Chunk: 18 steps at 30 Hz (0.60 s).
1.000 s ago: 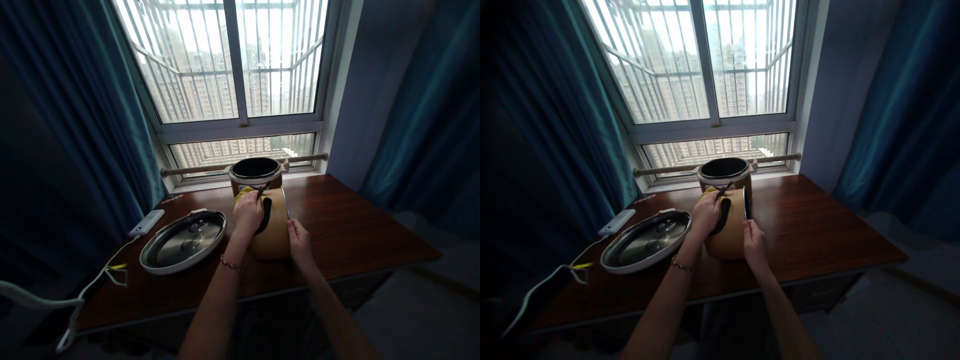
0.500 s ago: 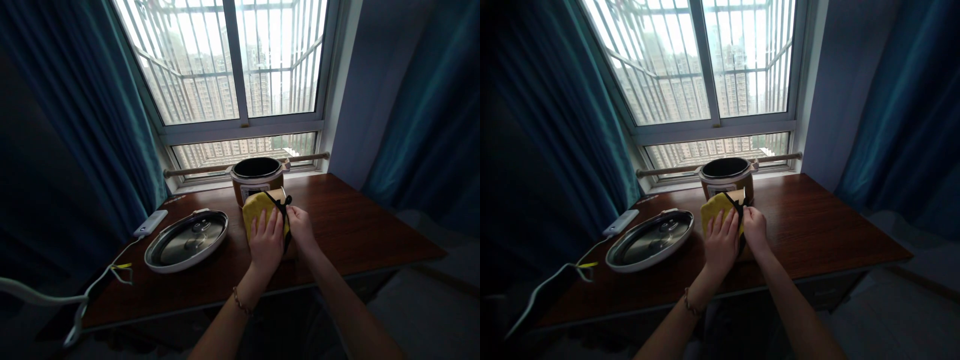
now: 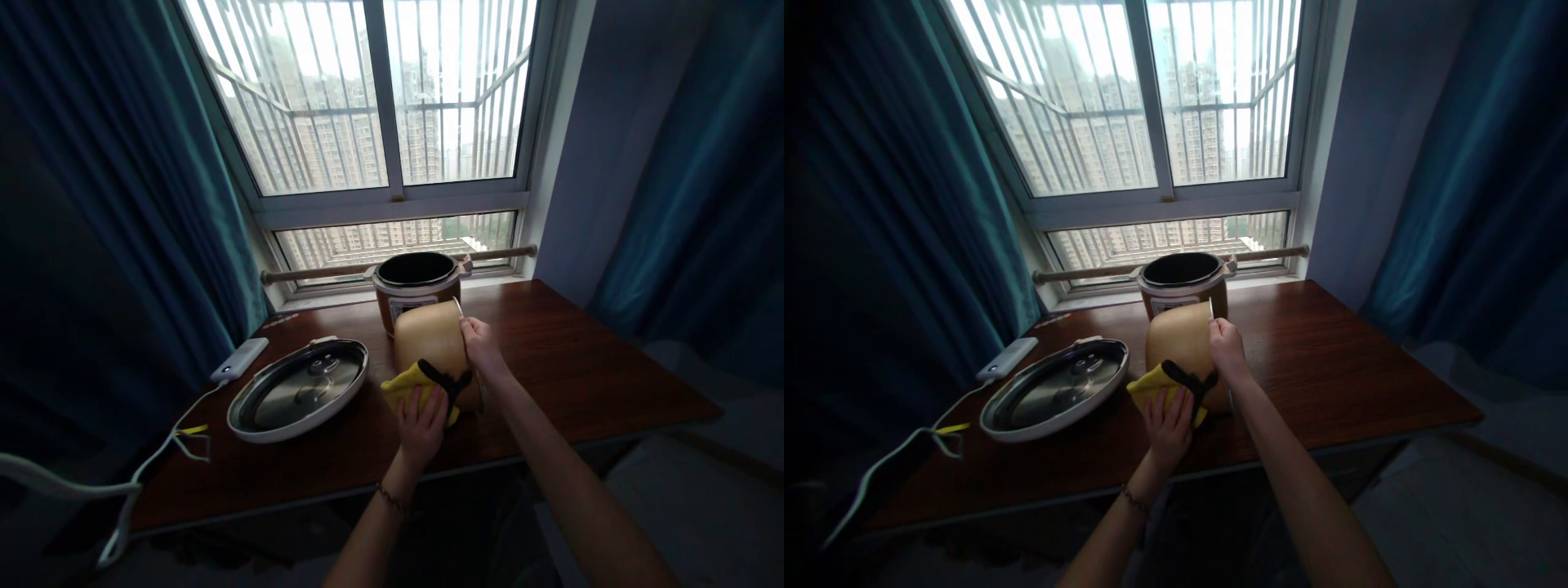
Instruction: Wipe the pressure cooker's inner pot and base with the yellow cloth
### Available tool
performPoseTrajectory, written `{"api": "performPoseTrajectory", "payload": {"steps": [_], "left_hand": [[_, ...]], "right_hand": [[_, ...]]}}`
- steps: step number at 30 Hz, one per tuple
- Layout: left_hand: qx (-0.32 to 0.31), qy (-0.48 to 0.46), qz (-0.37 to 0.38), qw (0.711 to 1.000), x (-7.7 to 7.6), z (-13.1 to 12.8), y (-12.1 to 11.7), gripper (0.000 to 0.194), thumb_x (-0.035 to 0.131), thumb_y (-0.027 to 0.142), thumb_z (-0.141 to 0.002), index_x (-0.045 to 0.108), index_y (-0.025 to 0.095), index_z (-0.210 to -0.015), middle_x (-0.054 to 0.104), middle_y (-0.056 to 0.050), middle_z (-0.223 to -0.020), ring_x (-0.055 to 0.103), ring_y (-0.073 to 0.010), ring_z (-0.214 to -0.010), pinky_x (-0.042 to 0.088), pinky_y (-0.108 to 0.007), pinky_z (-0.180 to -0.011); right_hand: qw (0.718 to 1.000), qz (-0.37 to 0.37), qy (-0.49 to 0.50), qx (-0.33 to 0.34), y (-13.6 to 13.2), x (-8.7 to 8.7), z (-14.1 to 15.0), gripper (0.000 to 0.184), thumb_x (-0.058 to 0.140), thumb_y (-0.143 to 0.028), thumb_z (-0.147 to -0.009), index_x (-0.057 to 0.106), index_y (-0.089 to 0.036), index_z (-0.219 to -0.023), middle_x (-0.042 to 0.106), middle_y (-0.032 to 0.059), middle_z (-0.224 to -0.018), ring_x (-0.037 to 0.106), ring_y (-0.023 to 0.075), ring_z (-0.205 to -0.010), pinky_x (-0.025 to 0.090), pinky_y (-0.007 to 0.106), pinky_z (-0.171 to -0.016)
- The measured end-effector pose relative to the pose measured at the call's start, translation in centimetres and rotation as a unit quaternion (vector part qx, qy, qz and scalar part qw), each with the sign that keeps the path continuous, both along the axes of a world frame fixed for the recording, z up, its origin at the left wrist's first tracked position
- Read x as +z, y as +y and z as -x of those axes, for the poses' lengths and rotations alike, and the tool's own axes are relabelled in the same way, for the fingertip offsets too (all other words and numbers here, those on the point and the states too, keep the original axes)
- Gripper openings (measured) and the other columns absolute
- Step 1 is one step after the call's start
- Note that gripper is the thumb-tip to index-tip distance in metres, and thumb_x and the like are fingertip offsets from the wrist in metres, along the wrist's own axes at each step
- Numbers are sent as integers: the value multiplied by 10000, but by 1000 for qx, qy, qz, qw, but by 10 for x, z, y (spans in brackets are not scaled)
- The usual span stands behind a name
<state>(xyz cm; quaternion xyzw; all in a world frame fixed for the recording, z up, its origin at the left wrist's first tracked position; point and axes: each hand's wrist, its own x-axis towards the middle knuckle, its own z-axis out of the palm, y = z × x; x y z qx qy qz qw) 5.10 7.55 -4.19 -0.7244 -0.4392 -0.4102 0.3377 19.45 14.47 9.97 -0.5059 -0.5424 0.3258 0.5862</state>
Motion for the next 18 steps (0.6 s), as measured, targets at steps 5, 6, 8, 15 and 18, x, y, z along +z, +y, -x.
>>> {"api": "performPoseTrajectory", "payload": {"steps": [5, 6, 8, 15, 18], "left_hand": [[-19, 26, 29, 999, -11, 8, -2, 351, 480, 226, -828, 589, 368, -1130, 682, -9, -1045, 566, -207, -1071, 148, -436, -1091], [-25, 32, 29, 999, -5, 7, -3, 360, 472, 221, -832, 578, 358, -1148, 674, -11, -1067, 554, -206, -1093, 138, -437, -1093], [-30, 46, 33, 998, 17, 1, -5, 385, 457, 207, -841, 548, 324, -1196, 640, -25, -1137, 504, -211, -1162, 131, -445, -1094], [15, -11, 174, 984, 129, -32, 11, 428, 387, 213, -875, 439, 226, -1300, 451, -32, -1361, 332, -242, -1295, 223, -461, -1069], [26, -44, 199, 979, 158, -36, 31, 374, 375, 223, -881, 488, 240, -1238, 507, -21, -1313, 403, -242, -1237, 275, -464, -1034]], "right_hand": [[1000, -2, 21, 12, 0, 0, 1, 347, 415, -476, -771, 444, -187, -582, 437, -29, -521, 371, 97, -494, 237, 222, -449], [999, -2, 29, 15, 0, 0, 1, 345, 417, -476, -770, 449, -187, -585, 441, -29, -521, 374, 98, -494, 242, 222, -449], [999, 0, 44, 24, 0, -1, 1, 337, 425, -475, -764, 460, -186, -593, 449, -30, -519, 377, 98, -488, 251, 222, -447], [985, 19, 140, 95, 1, 3, 2, 360, 476, -527, -733, 540, -173, -716, 571, -6, -604, 504, 126, -554, 397, 244, -543], [975, 28, 178, 129, -6, 7, -2, 431, 520, -573, -710, 576, -151, -779, 618, 28, -693, 552, 155, -653, 428, 265, -623]]}}
